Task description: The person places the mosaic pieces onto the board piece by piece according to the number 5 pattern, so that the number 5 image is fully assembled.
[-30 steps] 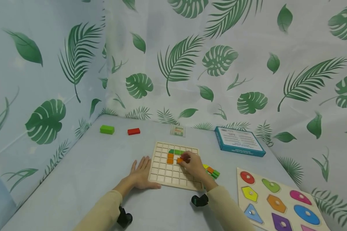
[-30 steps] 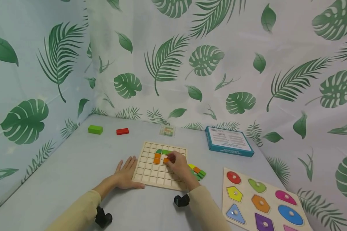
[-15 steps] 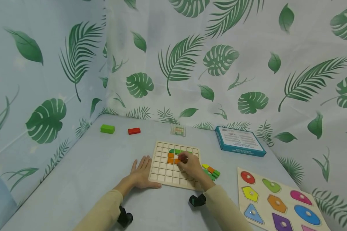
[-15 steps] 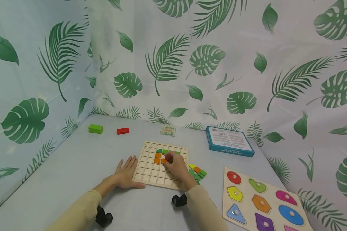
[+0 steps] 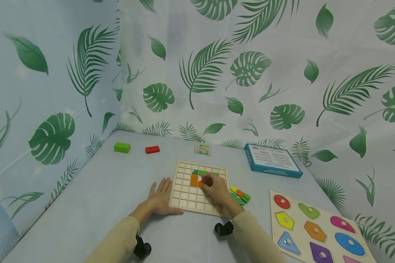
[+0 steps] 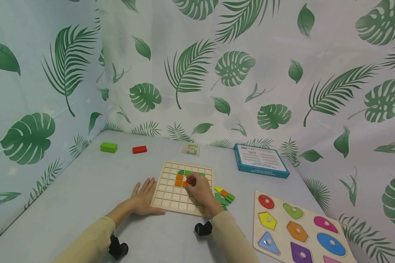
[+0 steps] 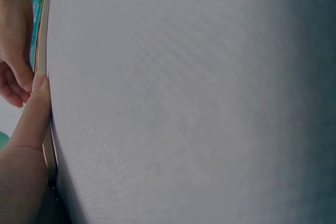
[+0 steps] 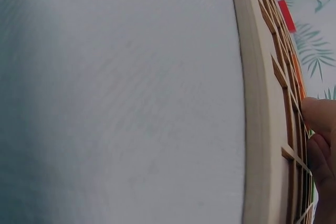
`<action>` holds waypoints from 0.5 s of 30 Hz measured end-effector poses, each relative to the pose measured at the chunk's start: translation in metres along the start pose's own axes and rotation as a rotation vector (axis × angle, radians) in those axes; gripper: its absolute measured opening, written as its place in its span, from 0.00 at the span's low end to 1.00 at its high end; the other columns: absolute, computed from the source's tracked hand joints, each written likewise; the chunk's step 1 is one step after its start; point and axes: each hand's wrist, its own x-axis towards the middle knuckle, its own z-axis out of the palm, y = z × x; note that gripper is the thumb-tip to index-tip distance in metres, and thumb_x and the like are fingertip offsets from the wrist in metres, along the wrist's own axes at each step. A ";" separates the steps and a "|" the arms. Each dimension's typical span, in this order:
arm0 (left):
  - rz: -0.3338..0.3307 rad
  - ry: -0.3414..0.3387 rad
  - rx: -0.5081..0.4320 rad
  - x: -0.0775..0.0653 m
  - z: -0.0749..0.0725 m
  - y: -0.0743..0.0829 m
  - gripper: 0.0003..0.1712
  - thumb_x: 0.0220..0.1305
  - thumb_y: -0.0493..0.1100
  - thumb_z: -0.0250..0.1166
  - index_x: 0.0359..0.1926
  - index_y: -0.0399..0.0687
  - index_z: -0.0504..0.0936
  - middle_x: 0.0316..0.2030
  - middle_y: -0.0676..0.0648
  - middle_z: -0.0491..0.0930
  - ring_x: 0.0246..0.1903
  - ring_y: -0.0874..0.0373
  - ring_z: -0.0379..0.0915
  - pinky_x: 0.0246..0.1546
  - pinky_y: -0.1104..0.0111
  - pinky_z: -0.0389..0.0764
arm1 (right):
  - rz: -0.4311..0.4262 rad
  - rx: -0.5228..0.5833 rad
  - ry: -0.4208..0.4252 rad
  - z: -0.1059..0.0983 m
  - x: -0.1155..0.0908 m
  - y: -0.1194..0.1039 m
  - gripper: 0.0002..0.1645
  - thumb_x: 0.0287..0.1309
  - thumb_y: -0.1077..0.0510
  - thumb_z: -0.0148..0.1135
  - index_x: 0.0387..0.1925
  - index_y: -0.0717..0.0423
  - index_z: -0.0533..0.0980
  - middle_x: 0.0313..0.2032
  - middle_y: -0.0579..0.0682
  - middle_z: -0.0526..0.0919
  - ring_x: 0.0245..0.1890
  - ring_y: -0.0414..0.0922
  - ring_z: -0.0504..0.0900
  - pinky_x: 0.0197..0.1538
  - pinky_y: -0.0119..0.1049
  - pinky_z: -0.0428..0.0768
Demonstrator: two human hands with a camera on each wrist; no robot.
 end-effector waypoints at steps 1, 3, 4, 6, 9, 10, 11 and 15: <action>-0.001 -0.001 0.000 0.000 0.000 0.000 0.68 0.46 0.75 0.63 0.72 0.33 0.46 0.72 0.35 0.41 0.71 0.42 0.32 0.65 0.45 0.34 | -0.001 0.001 0.000 -0.001 0.000 0.000 0.16 0.50 0.66 0.69 0.43 0.59 0.77 0.37 0.48 0.82 0.37 0.43 0.81 0.41 0.35 0.79; -0.003 -0.002 -0.003 -0.001 0.000 0.001 0.68 0.46 0.74 0.63 0.72 0.33 0.45 0.72 0.35 0.41 0.71 0.42 0.31 0.65 0.45 0.34 | 0.003 0.004 0.002 -0.002 -0.001 0.000 0.16 0.52 0.66 0.68 0.44 0.60 0.77 0.37 0.48 0.82 0.37 0.43 0.81 0.42 0.35 0.79; -0.004 -0.004 -0.004 -0.001 0.000 0.001 0.68 0.46 0.74 0.63 0.72 0.34 0.45 0.72 0.35 0.41 0.71 0.43 0.31 0.65 0.45 0.33 | 0.006 0.002 0.008 -0.003 -0.002 0.001 0.15 0.53 0.66 0.67 0.44 0.60 0.77 0.37 0.48 0.82 0.38 0.42 0.81 0.42 0.34 0.79; -0.002 -0.011 -0.012 -0.001 0.000 0.001 0.68 0.46 0.74 0.63 0.72 0.33 0.44 0.72 0.35 0.40 0.71 0.43 0.30 0.65 0.45 0.31 | 0.004 0.012 0.027 -0.006 -0.003 0.001 0.13 0.55 0.65 0.65 0.44 0.61 0.77 0.37 0.49 0.82 0.38 0.43 0.80 0.42 0.35 0.79; 0.006 -0.006 -0.035 -0.001 0.000 -0.001 0.68 0.46 0.73 0.64 0.72 0.33 0.44 0.72 0.34 0.40 0.71 0.42 0.29 0.65 0.46 0.30 | -0.004 0.026 0.070 -0.013 -0.005 0.002 0.12 0.56 0.65 0.64 0.43 0.63 0.77 0.36 0.51 0.82 0.38 0.45 0.81 0.42 0.36 0.80; 0.016 0.000 -0.040 0.000 0.002 -0.002 0.69 0.46 0.74 0.64 0.72 0.33 0.44 0.72 0.34 0.40 0.71 0.42 0.29 0.65 0.45 0.29 | -0.007 0.035 0.085 -0.015 -0.006 0.003 0.11 0.56 0.66 0.64 0.42 0.63 0.77 0.36 0.52 0.82 0.38 0.46 0.81 0.42 0.37 0.80; 0.017 0.002 -0.044 0.001 0.003 -0.002 0.69 0.45 0.74 0.64 0.72 0.32 0.44 0.72 0.34 0.40 0.71 0.42 0.29 0.65 0.45 0.29 | -0.008 0.046 0.097 -0.018 -0.007 0.004 0.12 0.56 0.66 0.65 0.42 0.64 0.77 0.36 0.53 0.82 0.38 0.47 0.81 0.41 0.37 0.80; 0.017 0.003 -0.047 0.003 0.006 -0.005 0.72 0.43 0.77 0.62 0.72 0.33 0.43 0.72 0.35 0.38 0.71 0.43 0.27 0.64 0.46 0.27 | 0.025 0.045 0.126 -0.029 -0.010 0.010 0.13 0.54 0.67 0.65 0.43 0.65 0.77 0.36 0.53 0.82 0.38 0.48 0.81 0.41 0.37 0.80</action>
